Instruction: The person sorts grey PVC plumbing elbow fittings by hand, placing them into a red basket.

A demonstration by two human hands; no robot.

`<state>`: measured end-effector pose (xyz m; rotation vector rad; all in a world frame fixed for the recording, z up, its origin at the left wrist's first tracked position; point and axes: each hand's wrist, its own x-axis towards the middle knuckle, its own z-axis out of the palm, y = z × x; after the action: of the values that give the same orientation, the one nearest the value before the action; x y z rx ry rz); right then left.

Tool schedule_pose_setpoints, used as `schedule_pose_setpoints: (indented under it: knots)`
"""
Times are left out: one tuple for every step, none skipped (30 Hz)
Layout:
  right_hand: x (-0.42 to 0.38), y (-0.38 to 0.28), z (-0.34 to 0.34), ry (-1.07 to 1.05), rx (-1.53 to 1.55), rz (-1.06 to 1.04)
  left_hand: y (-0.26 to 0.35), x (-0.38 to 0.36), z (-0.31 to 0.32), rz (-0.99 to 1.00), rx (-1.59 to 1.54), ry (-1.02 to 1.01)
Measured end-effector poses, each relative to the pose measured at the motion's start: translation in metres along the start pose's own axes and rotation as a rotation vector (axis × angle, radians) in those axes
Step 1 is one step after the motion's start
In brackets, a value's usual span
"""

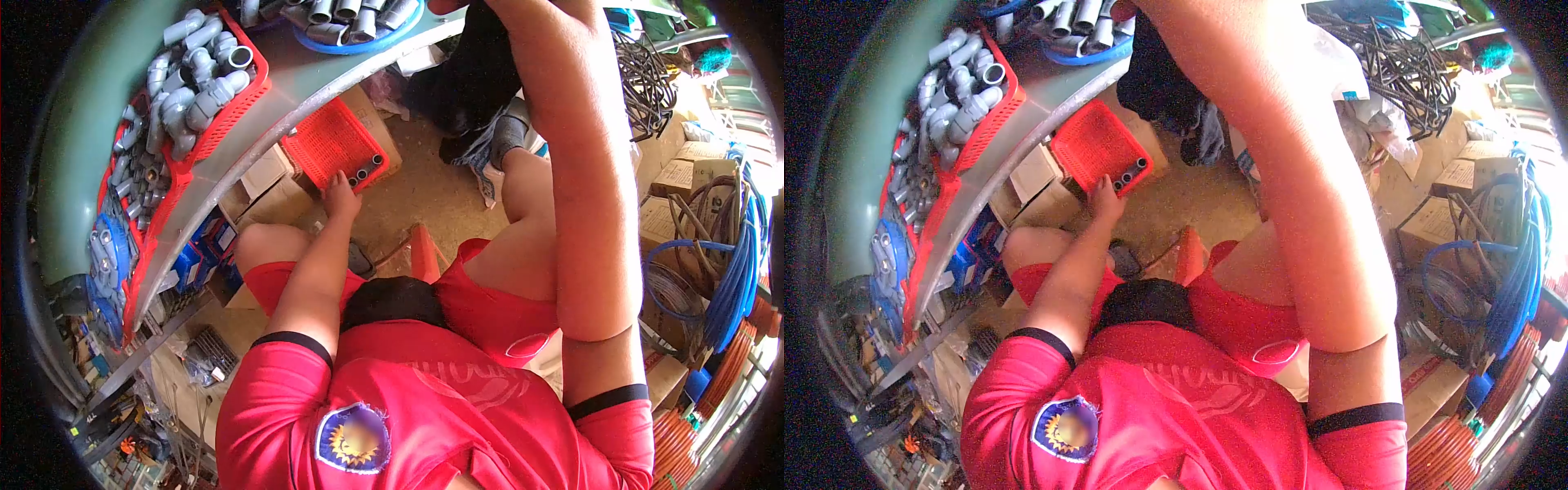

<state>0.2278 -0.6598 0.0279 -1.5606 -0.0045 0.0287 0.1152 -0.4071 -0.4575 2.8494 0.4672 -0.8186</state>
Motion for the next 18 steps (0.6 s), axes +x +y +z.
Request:
schedule_pose_setpoints:
  knots:
    - [0.000, 0.000, 0.001, 0.000, 0.016, -0.003, 0.000, -0.004, 0.000, 0.010, 0.030, 0.008]
    - [-0.002, -0.007, 0.007, 0.035, 0.018, 0.035, 0.001, -0.006, 0.004, 0.024, 0.060, 0.019]
    - [-0.003, -0.009, 0.008, 0.052, 0.010, 0.054, 0.003, -0.004, 0.007, 0.041, 0.090, 0.029]
    - [-0.003, -0.012, 0.008, 0.068, 0.002, 0.073, 0.003, -0.001, 0.009, 0.032, 0.091, 0.011]
    - [-0.004, -0.011, 0.007, 0.064, -0.013, 0.075, 0.003, 0.000, 0.011, 0.024, 0.092, -0.010]
    - [-0.003, -0.010, 0.005, 0.054, -0.022, 0.059, 0.006, 0.005, 0.012, 0.017, 0.090, -0.027]
    - [-0.002, -0.009, 0.004, 0.045, -0.030, 0.042, 0.007, 0.009, 0.014, 0.031, 0.091, -0.031]
    - [-0.003, -0.004, 0.001, 0.026, -0.027, 0.014, 0.007, 0.007, 0.011, 0.039, 0.092, -0.038]
    - [-0.003, 0.001, -0.001, 0.011, -0.016, -0.009, 0.004, 0.003, 0.008, 0.044, 0.095, -0.043]
    - [-0.002, 0.005, -0.003, -0.005, -0.006, -0.031, 0.005, 0.000, 0.005, 0.023, 0.081, -0.043]
    - [0.001, 0.008, -0.004, -0.013, 0.009, -0.052, 0.009, -0.003, 0.000, 0.004, 0.068, -0.040]
    - [0.002, 0.008, -0.005, -0.018, 0.024, -0.062, 0.012, -0.005, -0.004, -0.012, 0.056, -0.037]
    - [0.004, 0.009, -0.005, -0.022, 0.039, -0.072, 0.008, -0.001, 0.002, 0.004, 0.077, -0.026]
    - [0.005, 0.010, -0.006, -0.027, 0.054, -0.082, 0.003, 0.007, 0.014, 0.021, 0.098, -0.016]
    - [0.003, 0.008, -0.006, -0.022, 0.055, -0.070, 0.001, 0.010, 0.017, 0.038, 0.119, -0.004]
    - [0.001, 0.004, -0.004, -0.005, 0.044, -0.051, -0.002, 0.013, 0.019, 0.052, 0.121, -0.006]
    - [-0.001, 0.000, -0.003, 0.011, 0.033, -0.031, -0.003, 0.012, 0.016, 0.067, 0.124, -0.010]
    - [-0.004, -0.007, 0.003, 0.040, 0.009, -0.004, -0.003, 0.012, 0.013, 0.083, 0.127, -0.013]
